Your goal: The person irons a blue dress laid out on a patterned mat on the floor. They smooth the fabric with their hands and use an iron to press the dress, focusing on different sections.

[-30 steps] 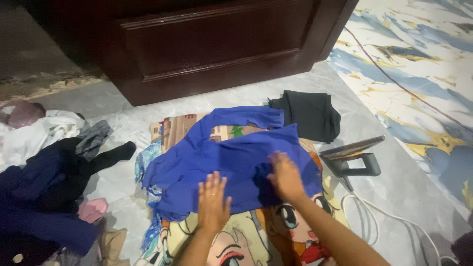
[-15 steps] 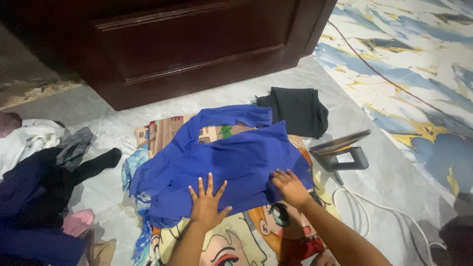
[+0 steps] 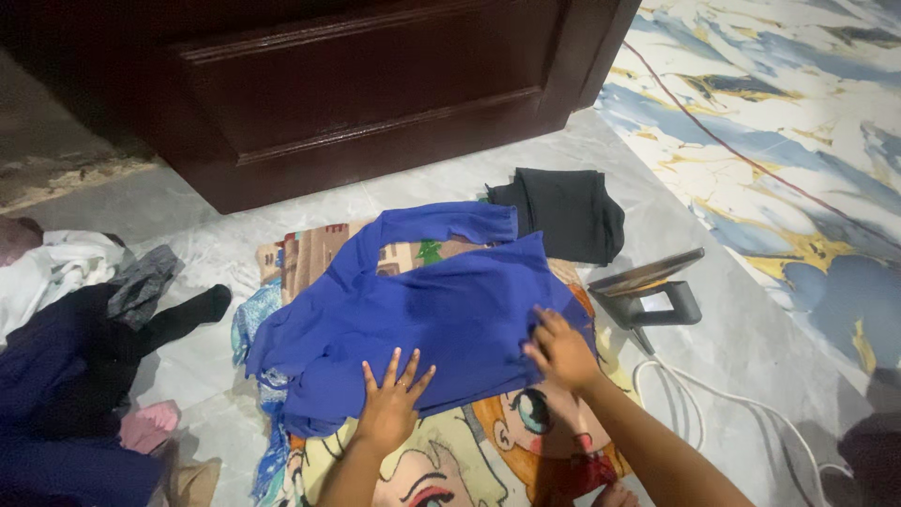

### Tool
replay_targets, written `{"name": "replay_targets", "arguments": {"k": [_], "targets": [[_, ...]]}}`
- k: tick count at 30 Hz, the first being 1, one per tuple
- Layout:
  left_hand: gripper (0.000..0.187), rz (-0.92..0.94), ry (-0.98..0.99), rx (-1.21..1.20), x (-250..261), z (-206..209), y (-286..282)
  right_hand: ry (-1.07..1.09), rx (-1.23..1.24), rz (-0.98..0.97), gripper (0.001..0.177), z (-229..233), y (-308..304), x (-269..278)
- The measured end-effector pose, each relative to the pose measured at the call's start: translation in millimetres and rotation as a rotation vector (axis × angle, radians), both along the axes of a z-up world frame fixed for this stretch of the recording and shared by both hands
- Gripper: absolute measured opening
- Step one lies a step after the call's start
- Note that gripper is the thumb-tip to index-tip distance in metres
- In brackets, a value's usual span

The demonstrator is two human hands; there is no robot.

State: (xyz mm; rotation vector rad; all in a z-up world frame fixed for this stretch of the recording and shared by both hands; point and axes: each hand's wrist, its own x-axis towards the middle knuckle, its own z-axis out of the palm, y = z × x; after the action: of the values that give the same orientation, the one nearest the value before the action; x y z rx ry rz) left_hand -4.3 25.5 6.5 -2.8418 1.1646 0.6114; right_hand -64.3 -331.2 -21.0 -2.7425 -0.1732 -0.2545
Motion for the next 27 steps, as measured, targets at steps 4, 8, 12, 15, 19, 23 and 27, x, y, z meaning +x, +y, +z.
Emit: {"name": "replay_targets", "arguments": {"k": [4, 8, 12, 15, 19, 23, 27], "targets": [[0.085, 0.019, 0.000, 0.002, -2, 7, -5, 0.229, -0.204, -0.192, 0.027, -11, 2, 24], [0.080, 0.042, 0.005, -0.034, -2, 18, -8, 0.159, -0.423, -0.223, 0.023, -2, -4, 39], [0.079, 0.053, 0.039, -0.021, -4, 27, -11, 0.098, -0.424, -0.258, 0.049, -1, 12, 40], [0.083, 0.032, -0.025, -0.109, -3, 13, -29, 0.132, -0.286, -0.064, 0.083, -8, 40, 41], [0.082, 0.041, -0.150, -0.313, 1, -25, -46, 0.251, -0.190, 0.246, 0.097, -9, 78, 28], [0.080, 0.167, -0.141, -0.216, 10, -41, -34, 0.397, -0.129, 0.129, 0.104, -11, 66, 20], [0.087, 0.367, -0.175, -0.128, 22, -28, -4, 0.340, -0.182, 0.016, 0.106, -19, 35, 9]]}}
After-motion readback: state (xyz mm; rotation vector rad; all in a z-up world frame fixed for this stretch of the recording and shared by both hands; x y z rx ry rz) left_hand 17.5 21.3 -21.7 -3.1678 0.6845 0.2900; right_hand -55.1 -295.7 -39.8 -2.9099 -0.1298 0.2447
